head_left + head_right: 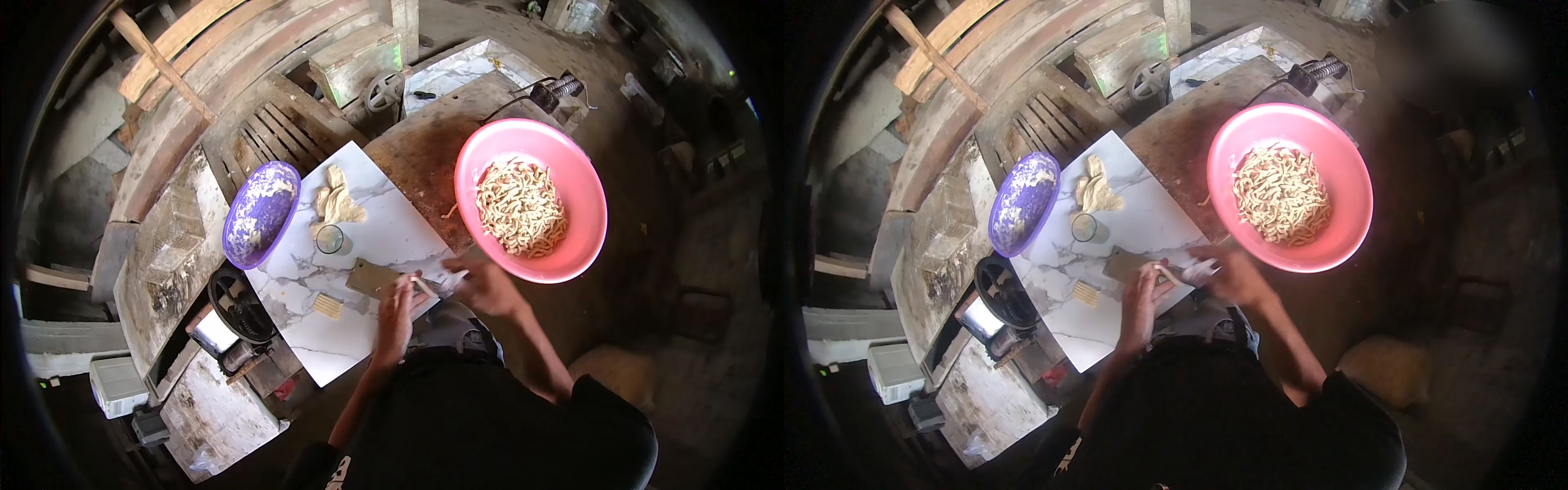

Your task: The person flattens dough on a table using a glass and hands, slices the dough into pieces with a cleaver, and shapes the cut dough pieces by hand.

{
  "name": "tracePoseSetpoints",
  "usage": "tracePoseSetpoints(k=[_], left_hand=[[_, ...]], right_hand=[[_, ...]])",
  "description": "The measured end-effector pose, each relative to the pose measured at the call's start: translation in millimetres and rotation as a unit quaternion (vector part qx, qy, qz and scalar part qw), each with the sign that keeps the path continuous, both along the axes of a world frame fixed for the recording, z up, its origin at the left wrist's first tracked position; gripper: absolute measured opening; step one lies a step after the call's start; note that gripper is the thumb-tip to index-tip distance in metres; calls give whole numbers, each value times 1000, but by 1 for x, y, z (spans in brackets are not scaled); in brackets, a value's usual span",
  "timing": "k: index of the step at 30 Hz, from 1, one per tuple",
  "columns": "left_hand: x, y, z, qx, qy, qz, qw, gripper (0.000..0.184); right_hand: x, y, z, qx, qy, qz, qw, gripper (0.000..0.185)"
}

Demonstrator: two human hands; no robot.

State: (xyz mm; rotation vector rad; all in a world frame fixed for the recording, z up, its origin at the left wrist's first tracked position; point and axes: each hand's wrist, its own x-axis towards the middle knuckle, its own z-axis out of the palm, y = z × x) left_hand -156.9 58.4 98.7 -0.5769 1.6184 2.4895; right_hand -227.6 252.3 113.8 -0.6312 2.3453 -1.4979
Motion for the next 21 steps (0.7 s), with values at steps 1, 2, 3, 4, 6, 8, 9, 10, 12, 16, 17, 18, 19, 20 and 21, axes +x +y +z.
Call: tracePoseSetpoints(k=[1, 2, 3, 4, 6, 8, 9, 10, 12, 16, 17, 18, 19, 20, 21], left_hand=[[0, 9, -2, 31, 29, -8, 999, 38], [-1, 14, -2, 30, 28, -8, 999, 38], [-2, 18, -3, 22, 34, -23, 999, 37], [-4, 23, -3, 15, 40, -37, 998, 37], [-7, 29, -4, 8, 46, -51, 998, 36], [-8, 31, -7, -3, 43, -45, 998, 40], [-8, 31, -9, -4, 41, -41, 998, 40], [-9, 29, -11, -27, 43, -24, 998, 41], [-8, 20, -17, -51, 42, 1, 998, 43], [4, -36, -51, -220, -35, 131, 966, 39], [14, -59, -76, -313, -15, 157, 937, 35], [24, -81, -97, -404, 4, 180, 897, 31], [30, -94, -101, -456, -26, 210, 864, 31], [35, -107, -105, -506, -56, 240, 826, 31], [45, -126, -130, -567, -56, 259, 780, 31]], right_hand=[[6, -10, -1, 20, 3, 7, 1000, 43], [9, -18, -1, 40, 5, 14, 999, 44], [9, -24, 7, 111, -51, -4, 992, 39], [8, -23, 5, 111, -51, -4, 993, 39], [8, -19, 0, 87, -43, -63, 993, 33], [0, -10, -1, 51, -44, -77, 995, 28], [-6, -4, -1, 15, -45, -89, 995, 24], [-14, 3, 0, -16, -46, -109, 993, 20], [-41, 40, -23, -108, -87, -103, 985, 20], [-104, 103, -25, 70, 8, -260, 963, 33], [-119, 121, -31, 92, -7, -269, 959, 38], [-135, 140, -42, 114, -22, -278, 953, 43], [-151, 160, -70, 69, -47, -304, 949, 48], [-166, 179, -97, 23, -74, -328, 942, 53], [-175, 193, -108, -15, -102, -324, 940, 56]])
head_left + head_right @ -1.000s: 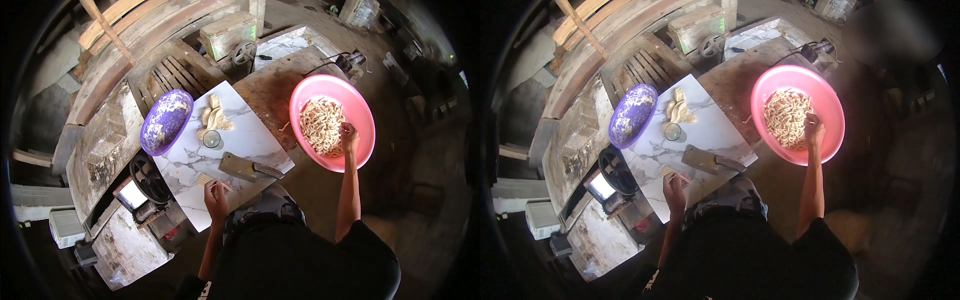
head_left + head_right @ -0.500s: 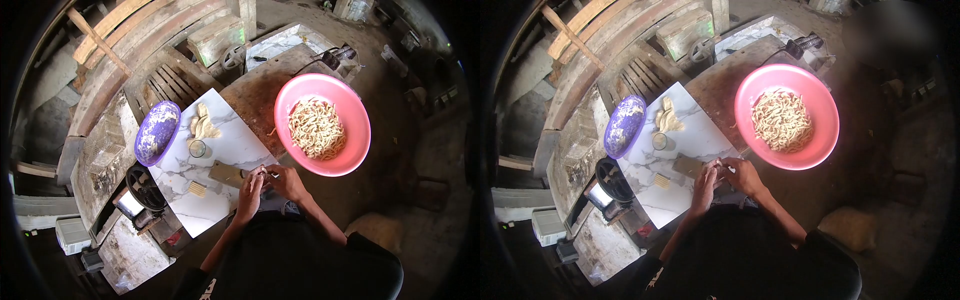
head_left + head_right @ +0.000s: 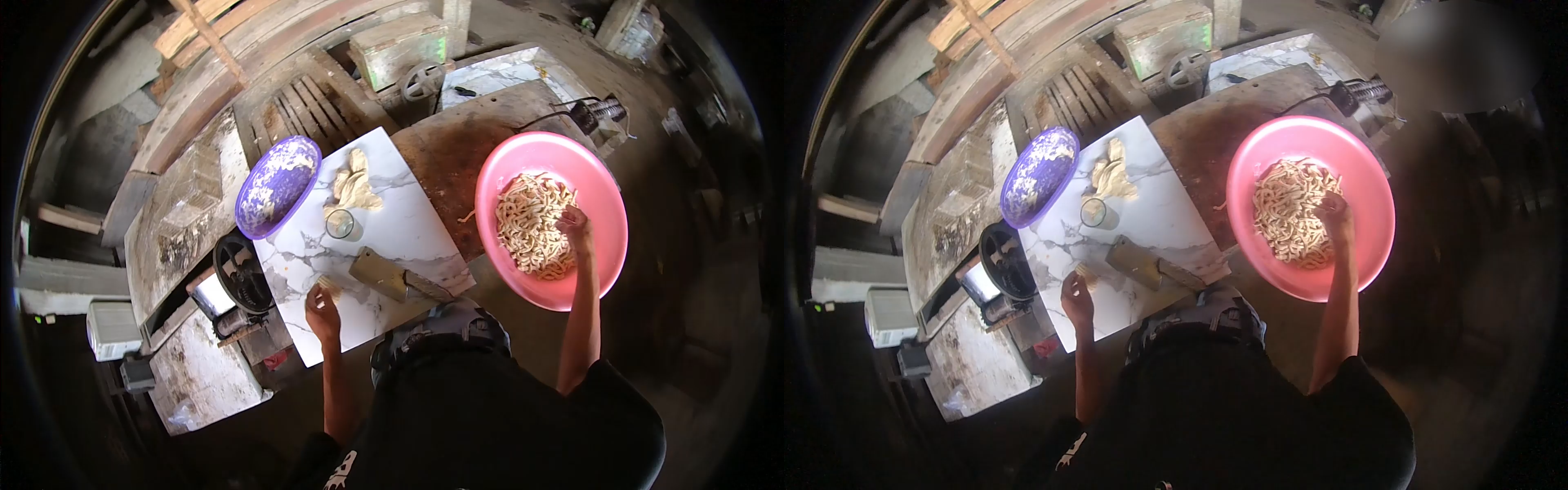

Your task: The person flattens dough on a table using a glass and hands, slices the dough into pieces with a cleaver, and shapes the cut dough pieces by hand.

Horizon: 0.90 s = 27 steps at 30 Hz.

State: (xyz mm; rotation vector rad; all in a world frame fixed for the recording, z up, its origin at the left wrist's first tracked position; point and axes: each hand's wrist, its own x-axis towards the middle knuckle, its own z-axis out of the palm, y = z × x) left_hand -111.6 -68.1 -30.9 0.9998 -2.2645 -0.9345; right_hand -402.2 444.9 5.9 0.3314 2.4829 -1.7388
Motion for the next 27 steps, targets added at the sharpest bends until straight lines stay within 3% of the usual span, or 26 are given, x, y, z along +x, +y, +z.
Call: tracePoseSetpoints(k=[1, 3, 5, 7, 9, 11, 12, 17, 19, 21, 24, 25, 27], left_hand=[[11, -16, -25, -75, -9, 23, 997, 30], [17, -27, -27, -55, -23, 62, 996, 31], [19, -41, -18, 16, -75, -27, 997, 22], [18, -48, -32, -47, -60, -48, 996, 19], [18, -46, -55, -162, 2, 8, 987, 18], [17, -49, -24, -64, -136, -72, 986, 23], [17, -45, -29, -71, -120, -17, 990, 30], [15, -37, -17, -71, -105, 9, 992, 29], [14, -36, -11, -61, -126, 2, 990, 29], [15, -40, -19, -83, -122, -7, 989, 28], [12, -42, -20, -43, -97, 5, 994, 22], [11, -43, -18, -45, -97, 8, 994, 22], [7, -40, -12, -18, -100, 52, 993, 19]], right_hand=[[-8, 12, -10, -45, -15, 0, 999, 59], [-21, 26, -32, -112, 2, -36, 993, 59], [-36, 52, -59, -70, 12, -13, 997, 54], [-29, 42, -36, -60, -43, -44, 996, 48], [-30, 28, -28, 56, -81, -113, 989, 45], [-44, 44, -60, 42, -19, -103, 994, 38], [-43, 34, -55, 61, 2, -101, 993, 33], [-6, -54, 18, 72, 68, -58, 993, 25], [16, -112, 53, 70, 83, 0, 994, 21], [40, -167, 67, -50, 78, 75, 993, 22], [75, -246, 86, -96, -15, 290, 952, 19], [86, -270, 94, -81, -64, 339, 935, 18], [99, -308, 61, -276, -54, 490, 825, 26]])
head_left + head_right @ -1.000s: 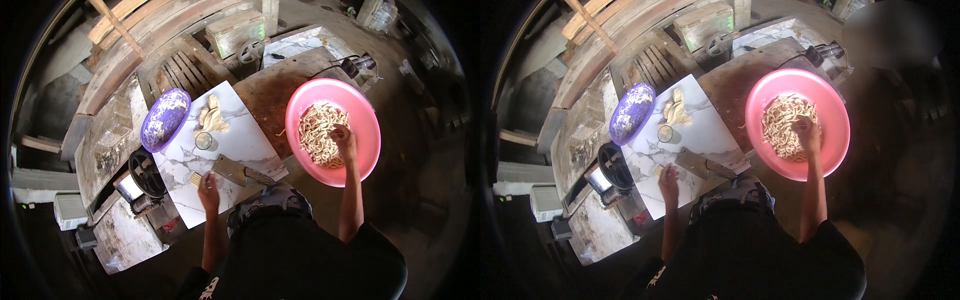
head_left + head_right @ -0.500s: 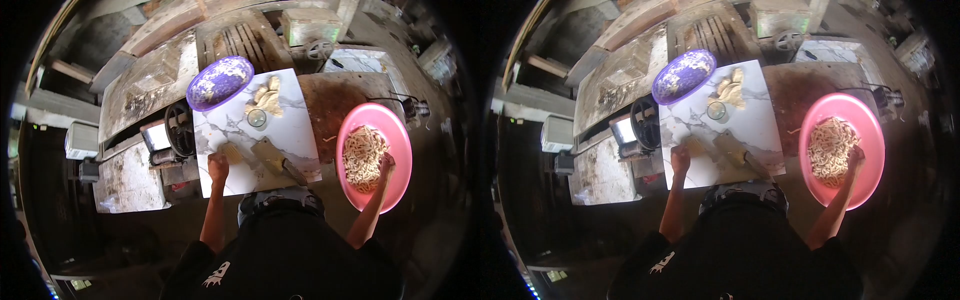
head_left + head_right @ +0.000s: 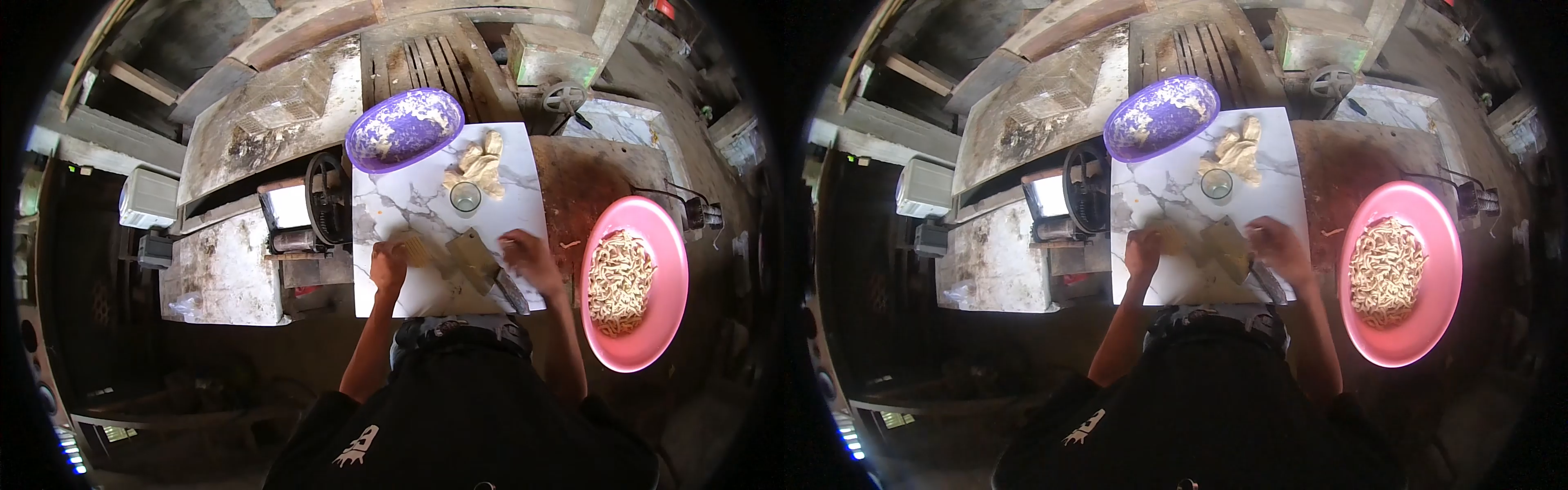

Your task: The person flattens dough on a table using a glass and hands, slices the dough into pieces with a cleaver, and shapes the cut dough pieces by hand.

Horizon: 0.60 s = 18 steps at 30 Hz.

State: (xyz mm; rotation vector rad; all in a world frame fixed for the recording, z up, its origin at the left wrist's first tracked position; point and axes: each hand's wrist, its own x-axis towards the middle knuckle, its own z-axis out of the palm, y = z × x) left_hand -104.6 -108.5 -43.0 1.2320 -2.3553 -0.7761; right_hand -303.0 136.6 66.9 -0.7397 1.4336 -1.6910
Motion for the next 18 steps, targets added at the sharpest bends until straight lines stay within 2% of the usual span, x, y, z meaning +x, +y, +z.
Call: tracePoseSetpoints(k=[2, 4, 5, 7, 8, 10, 12, 14, 15, 16, 18], left_hand=[[-2, -4, 1, 23, 4, 8, 1000, 17], [-3, -6, 3, 21, -40, -10, 999, 19], [-3, -7, 2, 20, -38, -8, 999, 19], [-1, -9, -3, 9, -38, -44, 998, 20], [0, -9, -5, 8, -36, -40, 998, 20], [5, -8, -11, 19, 24, -62, 998, 20], [10, -10, -16, 1, 35, -94, 995, 21], [12, -4, -11, 144, 73, -61, 985, 19], [15, -2, -8, 65, 88, -94, 990, 22], [16, 0, -5, 65, 88, -89, 990, 22], [15, 4, -1, 228, 159, 9, 960, 26]], right_hand=[[18, -49, -9, 169, 157, 78, 970, 28], [33, -85, -40, 178, 243, 126, 945, 30], [40, -100, -56, 176, 245, 127, 945, 30], [51, -126, -73, 168, 394, 70, 901, 37], [53, -133, -76, 165, 396, 73, 900, 37], [55, -145, -78, 226, 450, 89, 860, 37], [58, -153, -88, 209, 472, 78, 853, 38], [60, -153, -100, 192, 492, 71, 846, 39], [60, -152, -100, 193, 510, 80, 834, 38], [61, -152, -101, 195, 527, 89, 822, 38], [62, -151, -98, 198, 517, 89, 828, 35]])
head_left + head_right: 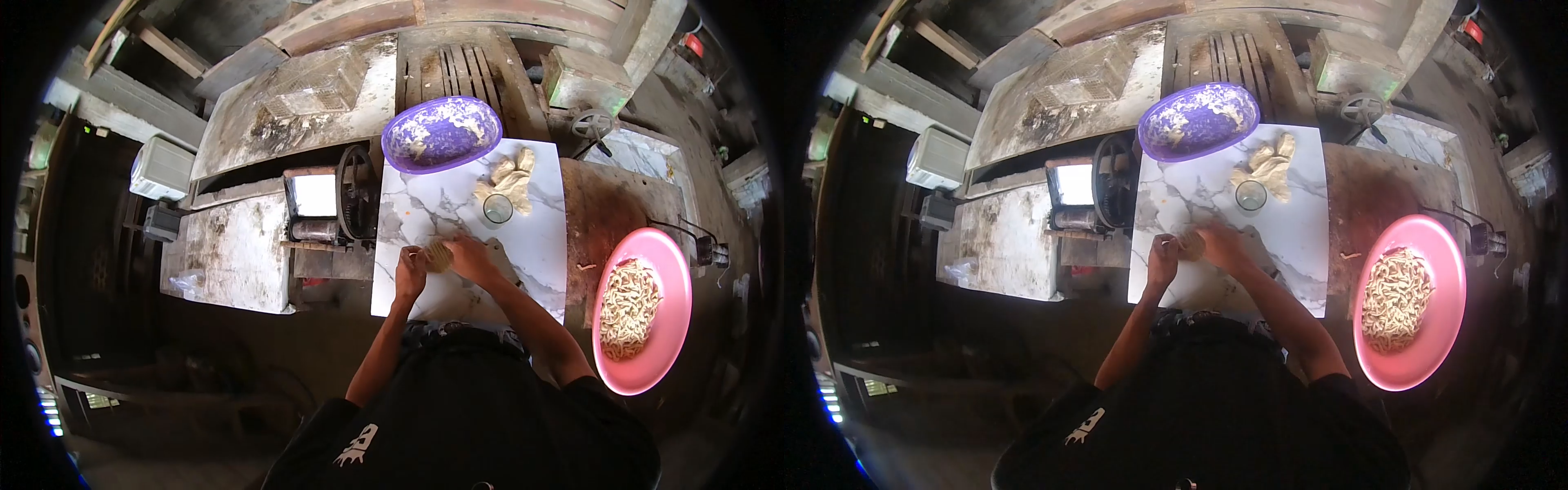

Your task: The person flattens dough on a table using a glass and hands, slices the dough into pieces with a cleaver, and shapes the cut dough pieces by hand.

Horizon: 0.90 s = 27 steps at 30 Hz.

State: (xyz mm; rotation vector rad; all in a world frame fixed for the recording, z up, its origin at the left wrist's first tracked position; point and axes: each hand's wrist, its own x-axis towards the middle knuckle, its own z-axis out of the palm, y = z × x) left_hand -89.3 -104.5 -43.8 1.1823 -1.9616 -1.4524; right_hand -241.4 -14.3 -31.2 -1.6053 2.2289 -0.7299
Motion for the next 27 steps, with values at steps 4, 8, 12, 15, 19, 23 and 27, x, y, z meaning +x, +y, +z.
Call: tracePoseSetpoints(k=[4, 8, 12, 15, 19, 23, 27], left_hand=[[0, -3, 4, -5, 5, 26, 1000, 30], [-3, -7, 10, 51, -26, 24, 998, 37], [-13, -8, 18, -85, -198, -48, 975, 48], [-19, -7, 5, -149, -219, -85, 960, 45], [-20, -4, 6, -171, -210, -74, 960, 35], [-23, -6, 3, -185, -180, -54, 964, 26], [-25, -11, 7, -179, -208, -58, 960, 26]], right_hand=[[-2, -3, 0, 33, -60, -34, 997, 34], [-3, -5, -8, 2, -76, -44, 996, 35], [0, -2, -12, -36, -1, -20, 999, 28], [-2, -3, -13, -8, -30, -32, 999, 30], [-3, 0, -19, -47, -42, -47, 997, 27], [-5, 1, -35, -87, 23, -15, 996, 23], [-3, 3, -15, -42, -53, -33, 997, 15]])
